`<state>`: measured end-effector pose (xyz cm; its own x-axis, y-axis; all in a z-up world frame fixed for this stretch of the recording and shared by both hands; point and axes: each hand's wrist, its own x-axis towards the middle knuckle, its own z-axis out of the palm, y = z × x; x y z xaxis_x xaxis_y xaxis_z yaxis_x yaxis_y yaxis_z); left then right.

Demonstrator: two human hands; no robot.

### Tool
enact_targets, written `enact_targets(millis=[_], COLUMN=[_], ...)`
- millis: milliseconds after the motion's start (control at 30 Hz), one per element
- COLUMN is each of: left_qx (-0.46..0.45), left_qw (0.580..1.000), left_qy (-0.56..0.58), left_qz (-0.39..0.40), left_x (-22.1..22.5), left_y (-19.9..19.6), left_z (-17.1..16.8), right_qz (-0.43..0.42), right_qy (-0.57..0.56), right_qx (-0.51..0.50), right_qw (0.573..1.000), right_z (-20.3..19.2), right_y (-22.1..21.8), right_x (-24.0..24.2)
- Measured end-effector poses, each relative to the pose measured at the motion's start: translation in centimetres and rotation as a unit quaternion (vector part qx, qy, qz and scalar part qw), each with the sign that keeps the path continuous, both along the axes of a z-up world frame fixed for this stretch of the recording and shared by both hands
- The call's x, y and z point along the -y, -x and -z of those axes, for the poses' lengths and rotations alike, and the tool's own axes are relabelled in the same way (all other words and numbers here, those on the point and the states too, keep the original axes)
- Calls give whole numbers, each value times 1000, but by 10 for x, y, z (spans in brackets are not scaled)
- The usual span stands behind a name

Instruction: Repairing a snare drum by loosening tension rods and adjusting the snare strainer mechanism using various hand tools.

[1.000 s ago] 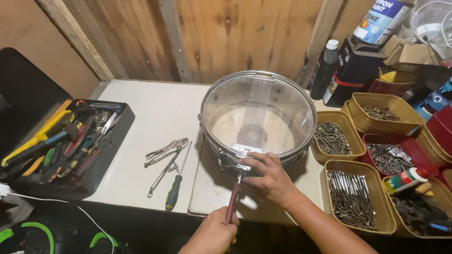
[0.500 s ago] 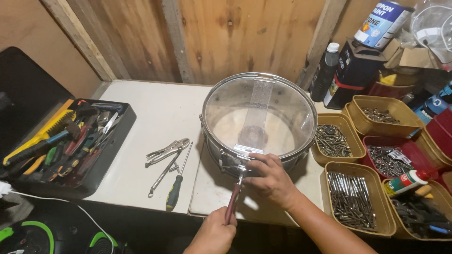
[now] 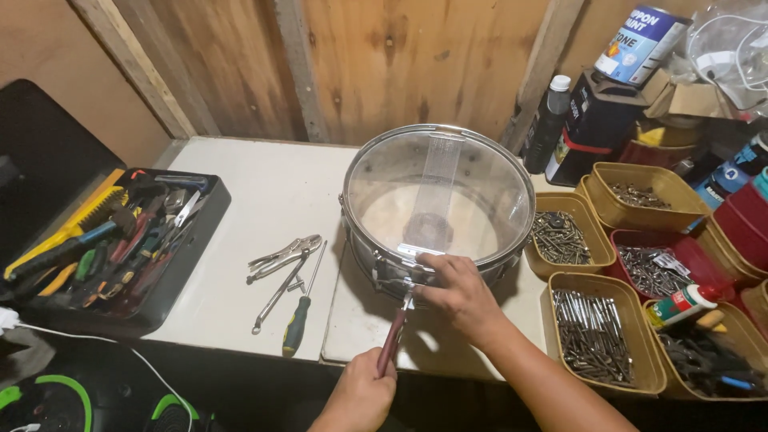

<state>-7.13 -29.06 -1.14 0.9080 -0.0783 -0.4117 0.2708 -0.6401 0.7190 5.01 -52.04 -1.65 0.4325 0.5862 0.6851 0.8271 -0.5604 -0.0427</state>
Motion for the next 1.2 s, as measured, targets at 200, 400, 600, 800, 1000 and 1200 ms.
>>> enact_targets(millis=[200, 400, 600, 800, 1000, 1200], left_qx=[-20, -138, -111, -128, -142, -133], left_qw=[1000, 967, 989, 987, 986, 986], left_qy=[-5, 184, 68, 77, 54, 47], left_qz=[-9, -107, -67, -60, -71, -85], left_x=[1, 9, 6, 9, 13, 10], left_y=[1, 11, 13, 16, 15, 15], left_z=[-2, -62, -22, -23, -33, -40], right_qz=[-9, -9, -11, -8, -20, -6], right_qy=[3, 21, 9, 8, 10, 16], right_qx=[66, 54, 79, 92, 63, 65], right_qw=[998, 998, 997, 996, 998, 998], right_z=[1, -6, -1, 1, -1, -5], right_y=[0, 3, 0, -1, 1, 3], right_x=[-3, -4, -5, -5, -3, -5])
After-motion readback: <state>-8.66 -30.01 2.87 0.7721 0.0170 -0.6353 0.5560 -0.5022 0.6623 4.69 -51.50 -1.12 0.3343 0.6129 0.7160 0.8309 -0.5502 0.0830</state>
